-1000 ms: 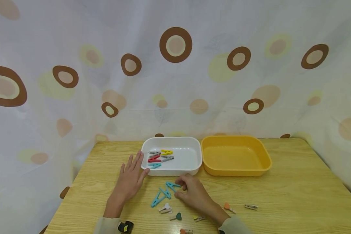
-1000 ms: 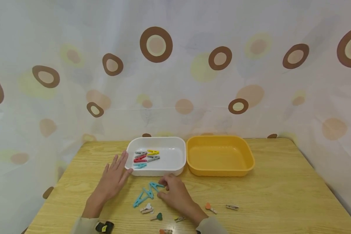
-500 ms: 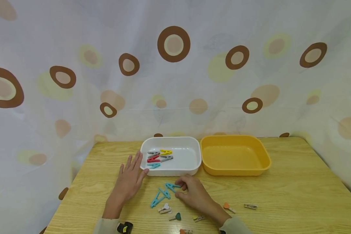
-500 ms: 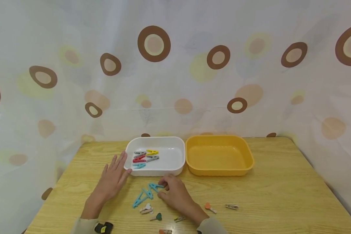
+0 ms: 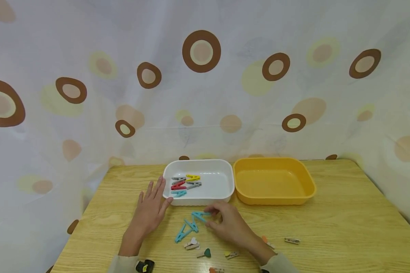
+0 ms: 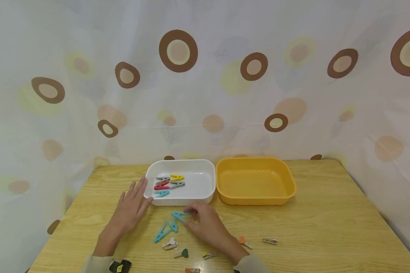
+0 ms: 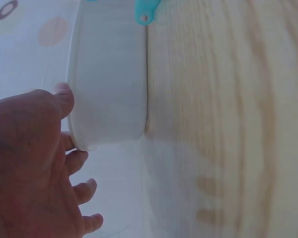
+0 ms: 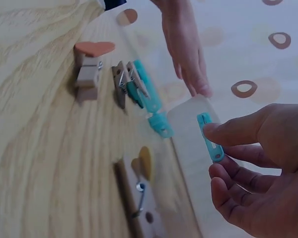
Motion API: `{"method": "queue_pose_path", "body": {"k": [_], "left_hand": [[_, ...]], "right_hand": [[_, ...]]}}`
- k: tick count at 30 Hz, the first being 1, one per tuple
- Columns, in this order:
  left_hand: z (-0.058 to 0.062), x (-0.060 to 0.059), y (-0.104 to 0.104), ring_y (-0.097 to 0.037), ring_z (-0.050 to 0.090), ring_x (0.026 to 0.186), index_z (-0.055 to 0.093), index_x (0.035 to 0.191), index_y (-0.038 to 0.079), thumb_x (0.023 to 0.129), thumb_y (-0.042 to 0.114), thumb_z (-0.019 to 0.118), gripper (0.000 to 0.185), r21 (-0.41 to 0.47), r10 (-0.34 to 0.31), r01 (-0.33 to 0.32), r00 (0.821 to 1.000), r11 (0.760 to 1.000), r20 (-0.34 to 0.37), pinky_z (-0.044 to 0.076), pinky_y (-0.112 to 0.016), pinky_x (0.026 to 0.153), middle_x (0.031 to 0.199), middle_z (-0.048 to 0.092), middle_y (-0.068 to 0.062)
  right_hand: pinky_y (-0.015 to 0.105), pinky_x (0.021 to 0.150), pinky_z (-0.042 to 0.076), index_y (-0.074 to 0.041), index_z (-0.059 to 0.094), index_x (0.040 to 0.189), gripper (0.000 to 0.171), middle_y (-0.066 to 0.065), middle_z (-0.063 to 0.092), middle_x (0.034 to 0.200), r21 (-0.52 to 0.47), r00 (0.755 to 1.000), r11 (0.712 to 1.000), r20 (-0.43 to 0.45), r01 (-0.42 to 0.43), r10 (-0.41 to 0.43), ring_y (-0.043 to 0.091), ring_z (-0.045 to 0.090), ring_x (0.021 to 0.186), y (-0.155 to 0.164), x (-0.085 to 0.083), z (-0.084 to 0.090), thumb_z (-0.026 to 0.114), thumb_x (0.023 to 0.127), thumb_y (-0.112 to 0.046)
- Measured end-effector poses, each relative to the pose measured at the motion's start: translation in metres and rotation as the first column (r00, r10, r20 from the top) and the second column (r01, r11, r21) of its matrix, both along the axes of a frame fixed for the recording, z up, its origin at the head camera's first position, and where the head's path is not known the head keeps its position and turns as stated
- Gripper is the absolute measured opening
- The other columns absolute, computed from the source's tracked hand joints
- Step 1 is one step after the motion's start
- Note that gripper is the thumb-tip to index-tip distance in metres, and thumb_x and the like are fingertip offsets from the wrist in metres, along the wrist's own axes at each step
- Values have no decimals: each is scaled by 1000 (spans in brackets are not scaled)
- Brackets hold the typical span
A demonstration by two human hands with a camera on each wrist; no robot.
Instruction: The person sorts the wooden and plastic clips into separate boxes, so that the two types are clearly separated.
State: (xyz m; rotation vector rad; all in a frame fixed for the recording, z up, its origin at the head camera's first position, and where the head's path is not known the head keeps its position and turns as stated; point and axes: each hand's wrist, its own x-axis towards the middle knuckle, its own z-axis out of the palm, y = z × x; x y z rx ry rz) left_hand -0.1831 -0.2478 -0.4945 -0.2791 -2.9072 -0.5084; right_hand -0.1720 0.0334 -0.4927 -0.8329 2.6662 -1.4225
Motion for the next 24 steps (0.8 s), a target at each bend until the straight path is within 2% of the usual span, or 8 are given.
{"method": "queue_pose_path", "body": {"k": [5,13,17,24], "left_hand": [[0,0,-1,-44,17,154,22,163,4,110,44,44,70,1,1,-1,1000,1000,-1,16,-72,116,170,19,-11],[-3,0,-1,-44,17,154,22,163,4,109,42,46,70,5,-5,5,1000,1000,-6,17,-73,115,170,20,-11],[-5,0,0,-44,17,154,22,163,4,110,43,45,70,8,-16,16,1000,1000,3,17,-73,116,170,19,-11],[-1,-1,-1,-43,17,154,21,163,4,110,44,44,70,2,-11,11,1000,1000,-4,17,-72,116,170,19,-10]], "right_hand": [[30,74,56,-7,73,109,26,2,67,103,-38,1000,999,-6,-20,20,23,63,94,0,2,9,84,85,-6],[32,75,57,-7,73,108,26,5,69,104,-117,1000,993,6,11,-10,25,64,94,3,1,16,83,85,-2],[31,76,58,-7,74,108,25,4,69,104,-118,1000,993,2,23,-23,24,64,94,4,-3,18,83,85,-3],[31,77,59,-5,73,110,23,6,69,104,-119,997,993,-77,-5,-5,25,65,93,1,-20,25,81,88,-4]]}}
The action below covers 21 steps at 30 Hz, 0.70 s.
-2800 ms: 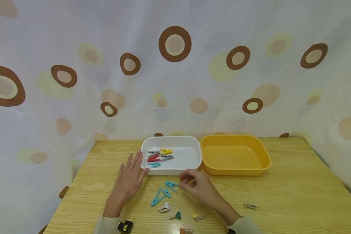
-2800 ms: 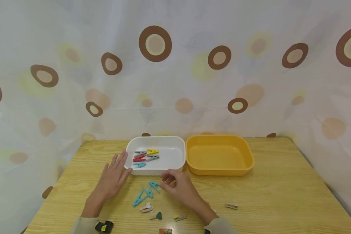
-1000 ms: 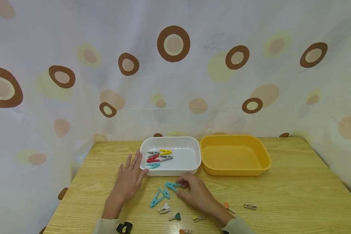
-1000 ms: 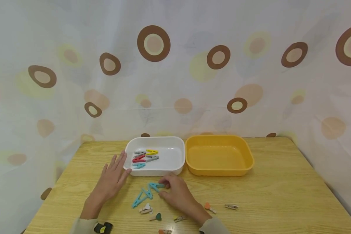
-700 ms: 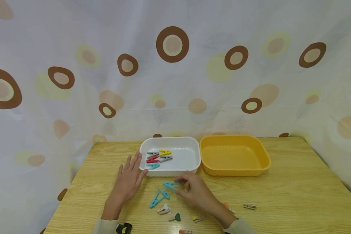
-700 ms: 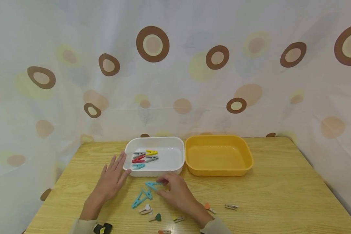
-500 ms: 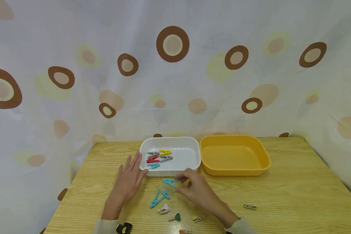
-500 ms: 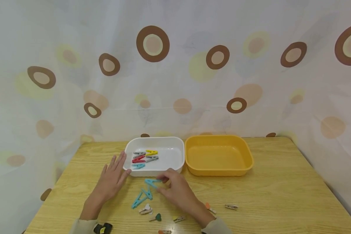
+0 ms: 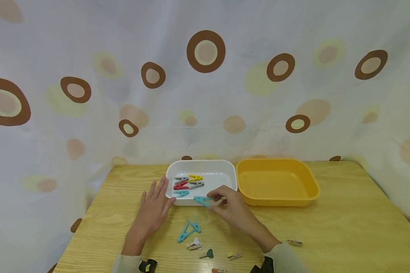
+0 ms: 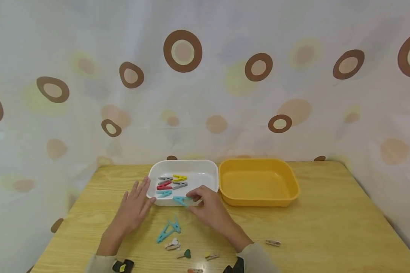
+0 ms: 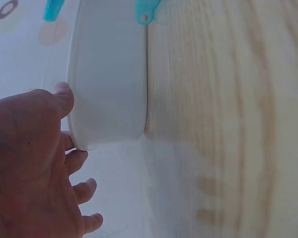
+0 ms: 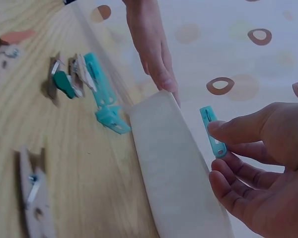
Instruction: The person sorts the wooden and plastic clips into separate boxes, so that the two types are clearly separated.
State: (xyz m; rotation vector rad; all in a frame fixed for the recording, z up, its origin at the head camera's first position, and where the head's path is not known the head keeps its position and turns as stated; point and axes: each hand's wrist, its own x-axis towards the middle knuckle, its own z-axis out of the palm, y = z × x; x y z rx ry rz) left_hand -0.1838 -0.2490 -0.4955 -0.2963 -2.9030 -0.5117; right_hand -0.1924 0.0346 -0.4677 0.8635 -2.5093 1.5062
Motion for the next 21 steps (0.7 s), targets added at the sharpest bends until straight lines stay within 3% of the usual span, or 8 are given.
{"method": "queue_pose_path", "body": {"k": [8,16,21], "left_hand": [[1,-1,-1,-43,16,154,21,164,5,110,43,44,70,4,7,-7,1000,1000,8,17,-72,116,170,19,-10],[0,1,-1,-43,16,154,21,164,5,110,44,44,70,5,8,-8,1000,1000,8,17,-72,116,170,19,-10],[1,1,0,-42,16,154,22,164,5,109,44,45,71,12,5,-5,1000,1000,6,16,-72,116,170,19,-10]], "right_hand": [[36,77,60,-1,74,110,26,9,70,105,33,1000,999,-5,-3,3,28,64,93,-5,-29,4,82,85,-2],[41,81,59,1,74,109,24,11,71,103,78,999,997,37,-29,26,28,64,92,-11,-54,-2,81,87,-3],[37,82,59,1,75,106,23,11,72,102,129,997,991,69,-39,30,23,67,87,-17,-69,-2,83,85,-4]]}}
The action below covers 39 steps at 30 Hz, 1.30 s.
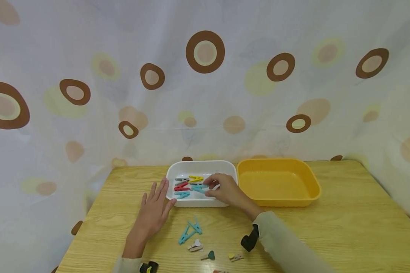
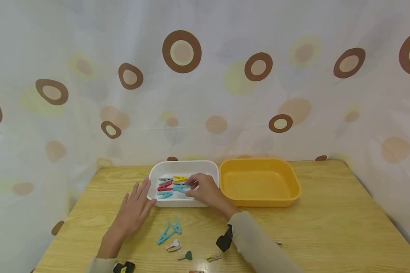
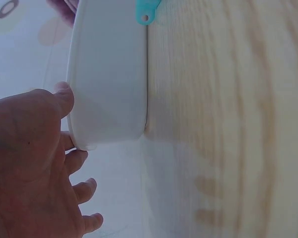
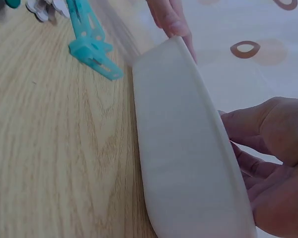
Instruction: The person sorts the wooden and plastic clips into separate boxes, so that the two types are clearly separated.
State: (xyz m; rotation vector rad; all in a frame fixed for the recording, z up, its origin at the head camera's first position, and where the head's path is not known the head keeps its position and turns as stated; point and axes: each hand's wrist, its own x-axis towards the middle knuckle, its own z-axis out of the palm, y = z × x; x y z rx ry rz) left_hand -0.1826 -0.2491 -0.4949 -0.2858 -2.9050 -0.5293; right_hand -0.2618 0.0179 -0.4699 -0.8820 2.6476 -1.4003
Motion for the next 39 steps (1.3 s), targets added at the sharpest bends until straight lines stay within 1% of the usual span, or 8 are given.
{"method": "queue_pose_path", "body": {"k": [5,8,14,22,27,30,34,39], "left_hand": [[-1,-1,0,-43,17,154,23,163,4,109,44,45,71,1,1,-1,1000,1000,-4,16,-72,116,170,20,-10],[0,-1,0,-43,17,154,23,163,4,109,44,45,70,3,1,-1,1000,1000,-7,16,-72,116,170,20,-10],[1,-1,1,-43,18,154,23,163,4,109,43,46,70,5,1,-1,1000,1000,-11,17,-72,116,170,21,-11],[0,0,1,-43,18,154,24,163,4,109,43,46,70,-2,5,-5,1000,1000,-12,18,-72,116,170,21,-11],[-1,-1,0,-42,18,154,24,163,4,109,43,46,70,-3,4,-4,1000,1000,-9,18,-72,116,170,21,-10],[-1,-1,0,-42,18,154,24,163,5,109,44,45,70,-2,5,-5,1000,1000,-8,17,-71,116,170,21,-10],[-2,-1,-1,-42,18,154,23,163,5,109,45,44,70,-5,5,-5,1000,1000,-10,17,-71,116,170,20,-9],[-2,-1,-1,-42,17,154,22,164,5,109,44,44,70,-11,6,-6,1000,1000,-11,17,-71,116,170,19,-10]], "right_hand": [[30,80,56,0,75,106,24,9,73,99,66,999,998,45,4,-7,21,67,87,-6,-10,2,84,84,-5],[30,79,56,1,76,105,25,9,72,97,85,999,996,39,-10,7,20,67,85,-8,-15,0,85,82,-4],[31,79,54,1,76,104,24,7,70,91,133,998,990,62,-37,29,15,63,81,-11,-24,-6,84,81,-2],[29,77,52,-1,77,102,23,3,68,86,166,995,986,97,11,-28,13,58,77,-19,-26,-9,85,81,-3],[30,79,53,-1,76,104,26,5,68,90,166,991,986,124,22,-43,15,57,79,-20,-24,-9,87,81,-5],[30,81,53,-1,76,105,26,6,69,91,154,992,988,118,23,-42,16,58,80,-19,-25,-10,87,82,-6],[32,81,55,1,75,104,25,9,70,93,119,997,993,73,18,-26,16,60,80,-18,-25,-10,85,82,-5],[34,83,56,3,74,105,23,12,71,96,88,1000,996,26,10,-12,19,63,83,-15,-21,-3,82,85,-4]]}}
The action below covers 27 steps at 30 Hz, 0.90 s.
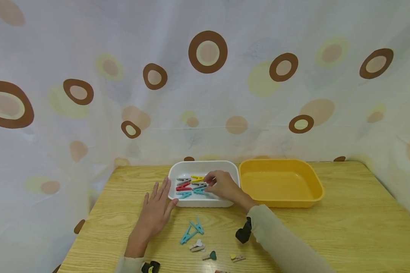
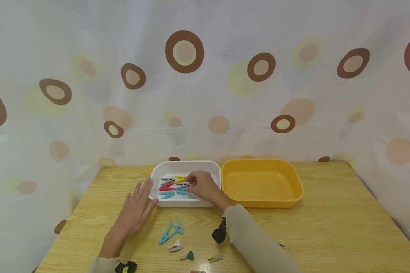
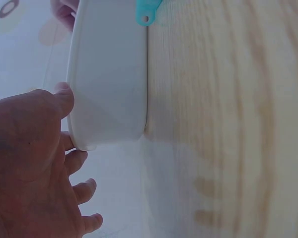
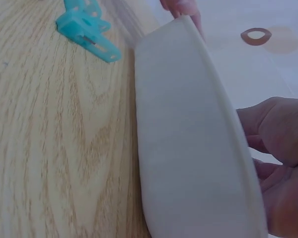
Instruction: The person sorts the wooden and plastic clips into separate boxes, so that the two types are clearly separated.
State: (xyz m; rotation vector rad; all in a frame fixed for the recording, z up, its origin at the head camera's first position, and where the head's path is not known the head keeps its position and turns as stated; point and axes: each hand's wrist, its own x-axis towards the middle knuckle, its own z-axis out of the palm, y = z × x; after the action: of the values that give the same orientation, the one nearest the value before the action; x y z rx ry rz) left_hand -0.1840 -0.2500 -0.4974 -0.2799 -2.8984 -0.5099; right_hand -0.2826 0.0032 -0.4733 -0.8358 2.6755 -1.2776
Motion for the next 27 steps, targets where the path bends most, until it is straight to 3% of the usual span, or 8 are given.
{"method": "queue_pose_path", "body": {"k": [10,18,24,27], "left_hand": [[4,2,2,-43,17,154,22,163,4,110,44,44,70,9,0,0,1000,1000,-3,17,-72,116,170,19,-10],[3,3,1,-43,17,154,23,163,4,109,44,45,70,4,1,-1,1000,1000,-2,17,-72,116,170,20,-11],[1,2,1,-43,18,154,23,163,4,110,44,44,70,6,-2,2,1000,1000,-3,18,-72,116,170,20,-11],[2,2,2,-43,18,154,22,163,4,110,44,44,70,8,-4,4,1000,1000,-1,17,-72,116,170,20,-11]], "right_hand": [[40,84,58,3,72,108,22,14,72,104,-76,999,997,-36,-21,18,20,67,86,13,24,8,78,91,-8],[27,77,57,-2,71,112,22,14,70,107,-147,999,988,-37,-39,34,21,67,89,23,50,5,76,93,-12],[42,88,58,-7,72,111,20,9,72,106,-220,996,976,-86,0,-20,22,68,94,27,70,6,77,93,-13],[43,89,58,-9,73,110,20,3,72,104,-268,995,963,-95,8,-35,20,69,94,29,79,10,79,91,-10]]}}
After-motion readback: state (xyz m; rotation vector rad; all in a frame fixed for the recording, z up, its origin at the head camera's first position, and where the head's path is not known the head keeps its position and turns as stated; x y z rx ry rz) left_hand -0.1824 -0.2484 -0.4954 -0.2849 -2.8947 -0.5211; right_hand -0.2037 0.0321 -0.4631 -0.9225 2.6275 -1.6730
